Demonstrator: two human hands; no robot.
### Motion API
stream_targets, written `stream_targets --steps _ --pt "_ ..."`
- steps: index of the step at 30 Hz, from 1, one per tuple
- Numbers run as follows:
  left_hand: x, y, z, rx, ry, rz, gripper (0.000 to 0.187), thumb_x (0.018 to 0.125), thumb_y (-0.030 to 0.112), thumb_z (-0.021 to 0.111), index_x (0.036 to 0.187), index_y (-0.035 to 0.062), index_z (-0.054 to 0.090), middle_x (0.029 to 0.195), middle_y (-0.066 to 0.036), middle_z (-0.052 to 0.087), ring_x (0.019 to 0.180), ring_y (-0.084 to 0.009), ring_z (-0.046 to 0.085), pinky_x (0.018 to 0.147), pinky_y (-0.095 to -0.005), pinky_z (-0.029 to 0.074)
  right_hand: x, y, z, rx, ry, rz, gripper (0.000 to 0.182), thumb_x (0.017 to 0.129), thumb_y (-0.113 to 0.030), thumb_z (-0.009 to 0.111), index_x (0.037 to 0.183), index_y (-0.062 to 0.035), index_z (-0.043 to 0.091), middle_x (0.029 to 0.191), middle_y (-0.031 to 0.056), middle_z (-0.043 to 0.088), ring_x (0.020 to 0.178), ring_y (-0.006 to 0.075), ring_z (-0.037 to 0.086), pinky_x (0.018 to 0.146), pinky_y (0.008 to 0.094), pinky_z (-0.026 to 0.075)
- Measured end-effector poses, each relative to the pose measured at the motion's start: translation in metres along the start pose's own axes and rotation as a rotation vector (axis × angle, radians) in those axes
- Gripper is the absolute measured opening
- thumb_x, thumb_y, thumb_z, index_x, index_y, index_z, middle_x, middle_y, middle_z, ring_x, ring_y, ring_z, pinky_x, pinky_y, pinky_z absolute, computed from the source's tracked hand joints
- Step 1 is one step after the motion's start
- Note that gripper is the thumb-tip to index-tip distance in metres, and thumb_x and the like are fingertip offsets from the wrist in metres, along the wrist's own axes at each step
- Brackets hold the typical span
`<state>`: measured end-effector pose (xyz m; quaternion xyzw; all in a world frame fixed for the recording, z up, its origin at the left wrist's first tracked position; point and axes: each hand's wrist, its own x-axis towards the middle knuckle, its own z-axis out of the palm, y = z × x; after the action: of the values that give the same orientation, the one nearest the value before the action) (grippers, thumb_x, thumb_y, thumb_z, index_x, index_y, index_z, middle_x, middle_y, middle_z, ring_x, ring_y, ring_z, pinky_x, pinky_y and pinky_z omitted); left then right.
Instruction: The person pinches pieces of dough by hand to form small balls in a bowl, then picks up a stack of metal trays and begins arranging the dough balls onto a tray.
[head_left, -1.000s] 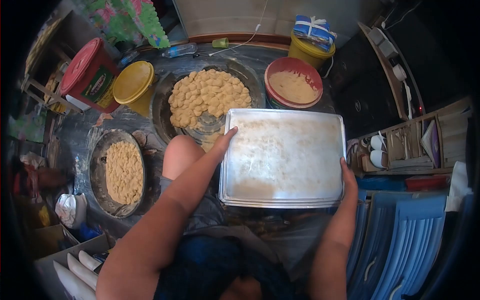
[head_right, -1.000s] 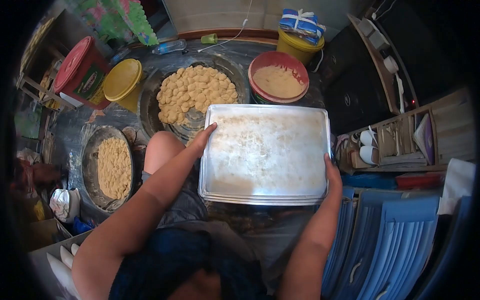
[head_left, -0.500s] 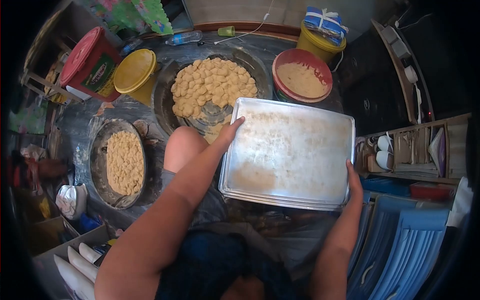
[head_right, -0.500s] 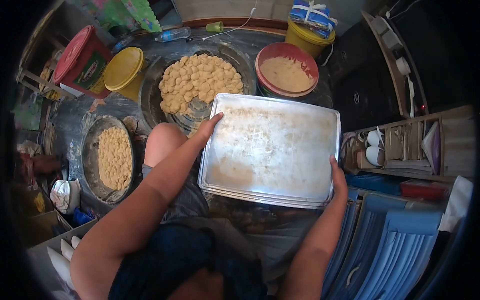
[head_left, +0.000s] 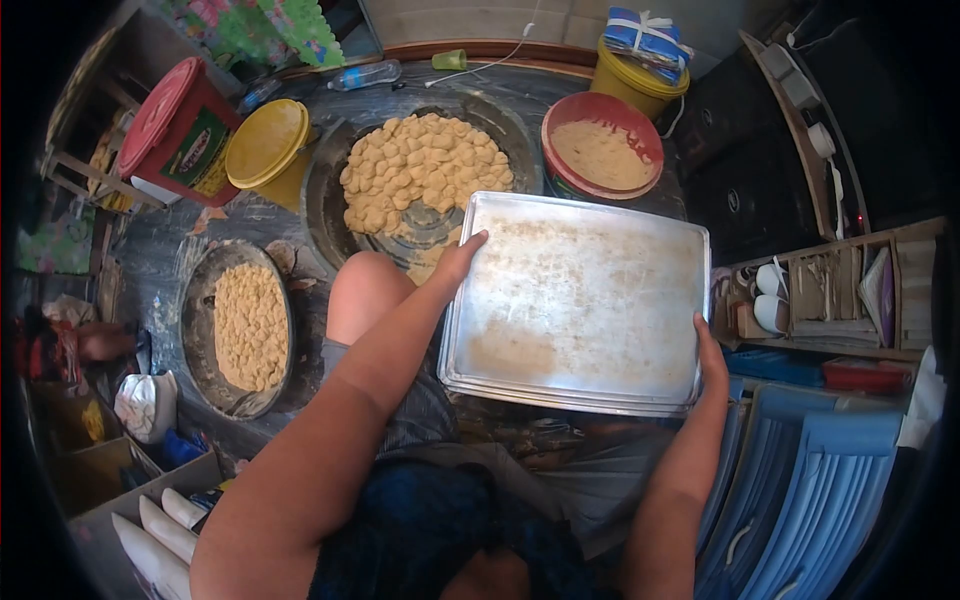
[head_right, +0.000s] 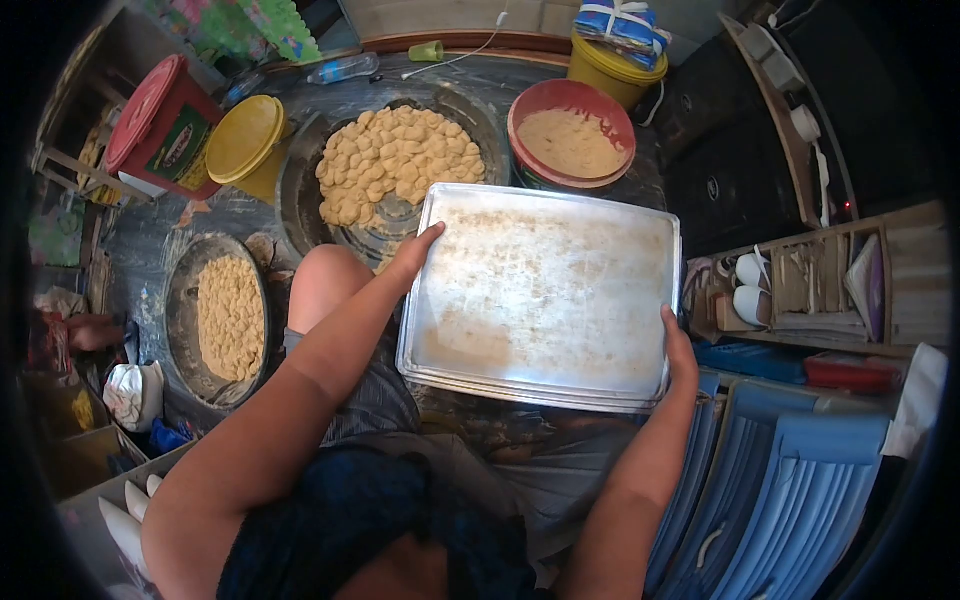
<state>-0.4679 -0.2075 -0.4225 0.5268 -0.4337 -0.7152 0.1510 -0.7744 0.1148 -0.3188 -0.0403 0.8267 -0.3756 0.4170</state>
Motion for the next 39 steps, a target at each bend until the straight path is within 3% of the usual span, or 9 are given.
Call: stream_targets --steps 25,39 --pt "-0.01 0.01 0.003 -0.007 0.002 -0.011 0.062 0.077 0.044 0.061 0.109 -0.0085 0.054 0.096 -0.018 0.061 0.083 -0.0246 0.06 0.074 -0.0301 0.046 0.017 0.013 -0.004 0.004 0.047 0.034 0.09 0.075 -0.064 0.051 0.127 0.0083 0.038 0.129 0.0213 0.042 0.12 0.0293 0.039 0.101 0.0337 0.026" --pt "-0.017 0.016 0.005 0.016 0.008 -0.02 0.06 0.077 0.044 0.06 0.109 -0.0068 0.054 0.096 -0.017 0.061 0.083 -0.0241 0.06 0.074 -0.0304 0.046 0.029 0.024 -0.007 -0.088 0.149 -0.002 0.093 0.073 -0.065 0.053 0.12 0.0147 0.041 0.123 0.0253 0.046 0.117 0.0299 0.043 0.098 0.033 0.029"
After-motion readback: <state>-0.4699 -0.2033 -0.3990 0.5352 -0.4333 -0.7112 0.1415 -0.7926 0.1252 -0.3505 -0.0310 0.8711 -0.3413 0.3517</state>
